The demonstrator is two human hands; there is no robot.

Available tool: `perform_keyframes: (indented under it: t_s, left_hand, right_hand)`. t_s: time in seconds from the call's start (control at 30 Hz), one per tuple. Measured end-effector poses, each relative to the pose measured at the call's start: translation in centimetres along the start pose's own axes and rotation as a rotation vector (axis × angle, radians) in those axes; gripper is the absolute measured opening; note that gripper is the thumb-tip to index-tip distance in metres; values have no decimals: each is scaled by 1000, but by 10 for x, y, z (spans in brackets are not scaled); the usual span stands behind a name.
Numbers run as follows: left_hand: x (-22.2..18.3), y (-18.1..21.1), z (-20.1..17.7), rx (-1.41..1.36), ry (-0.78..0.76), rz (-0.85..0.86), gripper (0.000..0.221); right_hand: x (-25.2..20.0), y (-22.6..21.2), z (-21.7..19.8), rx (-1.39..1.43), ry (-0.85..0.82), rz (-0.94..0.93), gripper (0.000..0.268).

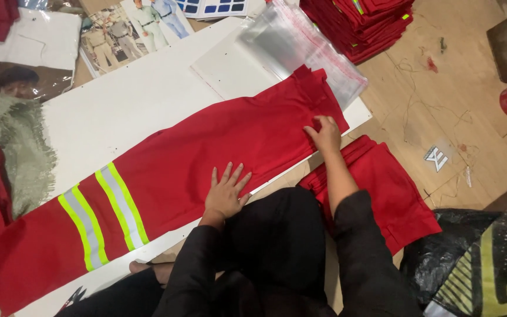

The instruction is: Folding red work pants with reflective stripes on a board and trimming loose threads with snips.

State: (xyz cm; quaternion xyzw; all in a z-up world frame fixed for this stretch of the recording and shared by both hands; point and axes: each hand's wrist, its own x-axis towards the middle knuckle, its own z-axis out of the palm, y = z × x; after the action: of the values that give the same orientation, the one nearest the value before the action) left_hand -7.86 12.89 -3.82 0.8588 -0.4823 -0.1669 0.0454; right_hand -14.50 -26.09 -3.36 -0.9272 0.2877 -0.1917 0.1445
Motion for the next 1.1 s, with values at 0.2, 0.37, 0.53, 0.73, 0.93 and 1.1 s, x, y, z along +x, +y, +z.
perform_keyframes:
  t_s: [0.2,0.37,0.53,0.73,0.93,1.1]
  left_hand:
    - [-1,0,-5,-14,10,2,67]
    - [1,0,-7,-10,4,-1,67]
    - [-1,1,-5,-30,-7,-5,67]
    - [-1,1,-3,-21,-6,-5,68]
    - [-2,2,-7,-16,3,0,67]
    - [-1,1,-1,-29,9,8,67]
  right_hand:
    - [13,21,56,-64,-1,244,16]
    - [25,27,24,614,397,602,17]
    - [18,36,-40,623,794,692,58]
    - [17,48,-1,-14,456,4,17]
    - [20,-4,30,-21,95,194,64]
    - [22,1,48,-150,110,232,35]
